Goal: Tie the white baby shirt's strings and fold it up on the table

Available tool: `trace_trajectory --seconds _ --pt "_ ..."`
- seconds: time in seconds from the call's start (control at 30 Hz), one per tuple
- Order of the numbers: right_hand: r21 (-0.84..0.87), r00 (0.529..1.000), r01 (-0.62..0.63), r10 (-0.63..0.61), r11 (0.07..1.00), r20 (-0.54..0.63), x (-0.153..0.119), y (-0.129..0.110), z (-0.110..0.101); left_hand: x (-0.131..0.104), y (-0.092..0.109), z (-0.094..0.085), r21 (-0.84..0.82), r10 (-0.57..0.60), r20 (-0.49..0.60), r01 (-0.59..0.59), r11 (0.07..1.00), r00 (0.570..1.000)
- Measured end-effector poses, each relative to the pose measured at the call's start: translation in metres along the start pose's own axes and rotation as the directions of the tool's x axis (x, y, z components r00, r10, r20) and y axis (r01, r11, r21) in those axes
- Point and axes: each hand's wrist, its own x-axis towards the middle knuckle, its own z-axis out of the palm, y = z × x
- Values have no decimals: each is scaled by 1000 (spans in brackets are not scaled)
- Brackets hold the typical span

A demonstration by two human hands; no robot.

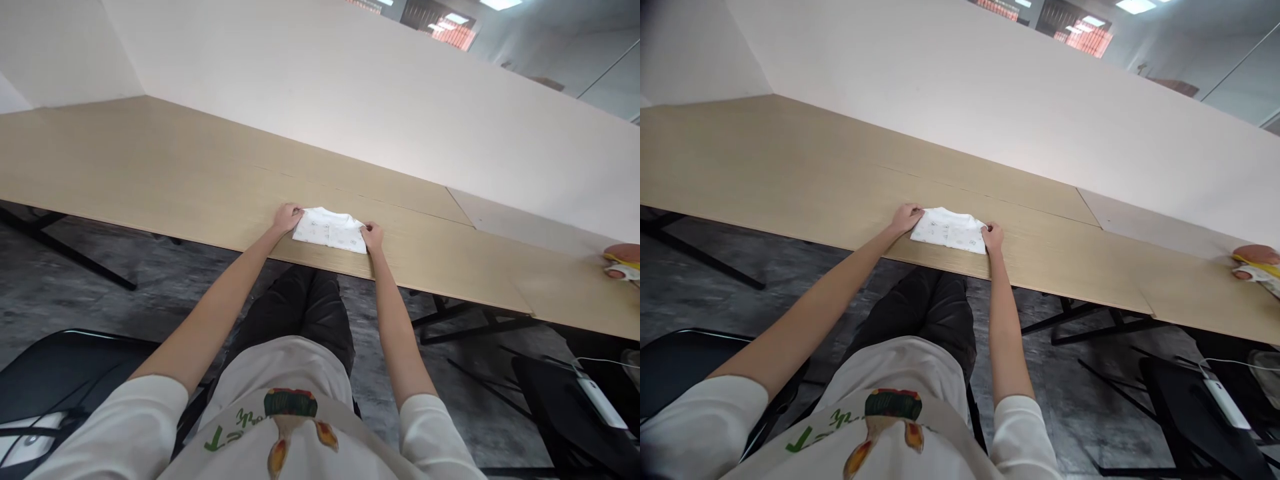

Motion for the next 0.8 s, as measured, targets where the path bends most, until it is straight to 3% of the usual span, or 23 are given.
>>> trace_trajectory --seconds 0.13,0.37,0.63,0.8 --pt "9 1000 11 -11 1000 -19 0 0 0 2 -3 3 -45 57 -2 -57 997 998" --pt "44 998 39 -36 998 -55 0 -1 1 -1 3 1 -31 12 -27 -13 999 1000" --pt "-101 1000 20 -19 995 13 4 0 3 -2 9 -3 97 20 25 -22 995 999" --pt "-93 999 40 -38 995 16 2 2 1 -3 9 -2 53 -4 13 4 999 1000"
